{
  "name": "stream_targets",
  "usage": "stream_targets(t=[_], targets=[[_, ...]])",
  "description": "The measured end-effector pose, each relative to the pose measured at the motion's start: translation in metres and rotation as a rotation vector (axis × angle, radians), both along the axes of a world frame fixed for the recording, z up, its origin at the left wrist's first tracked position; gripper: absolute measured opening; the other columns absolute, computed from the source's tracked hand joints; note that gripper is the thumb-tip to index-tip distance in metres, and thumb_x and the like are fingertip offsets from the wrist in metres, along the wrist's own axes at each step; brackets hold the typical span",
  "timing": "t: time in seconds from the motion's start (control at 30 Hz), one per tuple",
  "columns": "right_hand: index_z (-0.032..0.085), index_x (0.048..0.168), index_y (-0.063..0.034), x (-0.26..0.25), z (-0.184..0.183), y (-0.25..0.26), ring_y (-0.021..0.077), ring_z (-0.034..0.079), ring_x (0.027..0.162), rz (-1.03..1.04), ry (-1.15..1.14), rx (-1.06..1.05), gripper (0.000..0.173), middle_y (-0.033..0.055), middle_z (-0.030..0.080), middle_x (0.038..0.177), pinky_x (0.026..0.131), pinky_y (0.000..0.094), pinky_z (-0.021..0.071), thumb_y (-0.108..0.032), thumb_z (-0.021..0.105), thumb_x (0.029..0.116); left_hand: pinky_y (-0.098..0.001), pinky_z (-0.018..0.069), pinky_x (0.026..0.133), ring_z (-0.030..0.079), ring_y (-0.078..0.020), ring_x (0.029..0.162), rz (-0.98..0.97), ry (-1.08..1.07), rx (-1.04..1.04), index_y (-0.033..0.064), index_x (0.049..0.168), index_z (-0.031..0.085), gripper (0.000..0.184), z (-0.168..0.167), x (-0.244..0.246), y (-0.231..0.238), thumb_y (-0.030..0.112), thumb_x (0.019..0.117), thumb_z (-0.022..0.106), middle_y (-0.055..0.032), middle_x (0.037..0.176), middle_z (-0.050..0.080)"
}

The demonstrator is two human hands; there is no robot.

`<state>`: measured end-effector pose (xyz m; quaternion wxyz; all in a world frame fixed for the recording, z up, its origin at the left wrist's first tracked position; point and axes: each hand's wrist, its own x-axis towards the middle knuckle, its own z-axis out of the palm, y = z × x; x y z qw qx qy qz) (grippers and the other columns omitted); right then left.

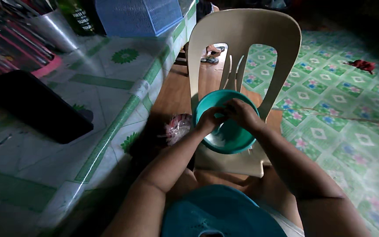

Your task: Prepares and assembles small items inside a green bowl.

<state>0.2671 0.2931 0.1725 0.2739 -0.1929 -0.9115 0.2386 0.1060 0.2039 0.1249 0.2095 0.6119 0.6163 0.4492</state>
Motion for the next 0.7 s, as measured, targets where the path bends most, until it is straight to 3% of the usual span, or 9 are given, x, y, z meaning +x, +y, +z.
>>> stream_targets(t=[0.07, 0.13, 0.27, 0.37, 0.43, 0.5, 0.57, 0.7], targets=[[0.067, 0.121, 0.0016, 0.004, 0.012, 0.009, 0.0285, 0.07, 0.098, 0.028, 0.032, 0.028, 0.023, 0.0184, 0.07, 0.111, 0.091, 0.0465, 0.0575, -0.007, 0.058, 0.1018, -0.046, 0.0468, 0.107, 0.059, -0.0263, 0.123, -0.055, 0.008, -0.144, 0.0047, 0.137, 0.062, 0.051, 0.008, -0.003, -0.003, 0.022, 0.0919, 0.078, -0.0155, 0.132, 0.063], [0.066, 0.123, 0.0011, 0.009, 0.031, 0.014, 0.0291, 0.071, 0.098, 0.048, 0.012, 0.045, 0.024, 0.0185, 0.07, 0.111, 0.091, 0.0486, 0.0571, -0.006, 0.057, 0.1018, -0.05, 0.0428, 0.112, 0.055, -0.0293, 0.131, -0.094, 0.073, -0.284, 0.0073, 0.139, 0.061, 0.055, 0.009, -0.005, -0.002, 0.029, 0.0918, 0.078, -0.0156, 0.139, 0.06], [0.066, 0.125, -0.0011, 0.014, 0.071, 0.004, 0.0252, 0.069, 0.095, 0.012, -0.051, 0.079, 0.024, 0.0156, 0.07, 0.107, 0.088, 0.0443, 0.0572, -0.005, 0.058, 0.1018, -0.0528, 0.0474, 0.107, 0.061, -0.0319, 0.124, -0.068, 0.176, -0.206, 0.0057, 0.133, 0.067, 0.056, -0.018, -0.007, 0.005, 0.034, 0.0873, 0.08, -0.0171, 0.129, 0.066], [0.066, 0.123, 0.0008, 0.019, 0.092, -0.009, 0.0292, 0.069, 0.093, -0.032, 0.037, 0.238, 0.024, 0.018, 0.069, 0.109, 0.085, 0.0471, 0.0581, -0.005, 0.057, 0.1015, -0.0514, 0.0432, 0.112, 0.057, -0.033, 0.13, -0.043, 0.167, -0.124, 0.0008, 0.146, 0.054, 0.078, -0.019, -0.005, 0.003, 0.034, 0.0819, 0.085, -0.0193, 0.138, 0.062], [0.067, 0.12, 0.0014, 0.014, 0.088, -0.011, 0.0323, 0.069, 0.095, -0.065, 0.041, 0.285, 0.022, 0.0196, 0.069, 0.109, 0.084, 0.0493, 0.0578, -0.005, 0.057, 0.101, -0.0497, 0.043, 0.112, 0.056, -0.0321, 0.131, -0.032, 0.101, -0.086, -0.0008, 0.145, 0.053, 0.076, -0.017, -0.006, -0.001, 0.031, 0.0836, 0.084, -0.0195, 0.139, 0.061], [0.065, 0.125, -0.0008, 0.002, 0.08, -0.006, 0.0376, 0.068, 0.106, -0.062, -0.18, 0.199, 0.024, 0.0215, 0.067, 0.118, 0.092, 0.0563, 0.0552, -0.006, 0.055, 0.103, -0.0497, 0.0438, 0.112, 0.055, -0.0296, 0.132, -0.024, 0.024, -0.138, 0.0039, 0.149, 0.05, 0.073, -0.006, -0.009, -0.007, 0.033, 0.0892, 0.079, -0.0166, 0.142, 0.059], [0.064, 0.127, -0.0027, -0.006, 0.083, -0.001, 0.0389, 0.066, 0.112, -0.049, -0.264, 0.194, 0.026, 0.0214, 0.066, 0.122, 0.095, 0.0577, 0.0536, -0.007, 0.055, 0.104, -0.0513, 0.0431, 0.111, 0.052, -0.0287, 0.136, -0.016, -0.036, -0.188, 0.0078, 0.152, 0.048, 0.066, 0.014, -0.012, -0.014, 0.034, 0.0961, 0.072, -0.0138, 0.146, 0.057], [0.066, 0.125, 0.0006, 0.004, 0.11, -0.019, 0.0358, 0.069, 0.102, -0.118, -0.024, 0.316, 0.026, 0.0208, 0.068, 0.114, 0.09, 0.0526, 0.056, -0.007, 0.056, 0.1023, -0.0475, 0.0474, 0.107, 0.055, -0.024, 0.133, 0.021, -0.097, -0.136, 0.0115, 0.149, 0.051, 0.055, 0.038, -0.019, -0.03, 0.038, 0.1016, 0.062, -0.0087, 0.146, 0.058]])
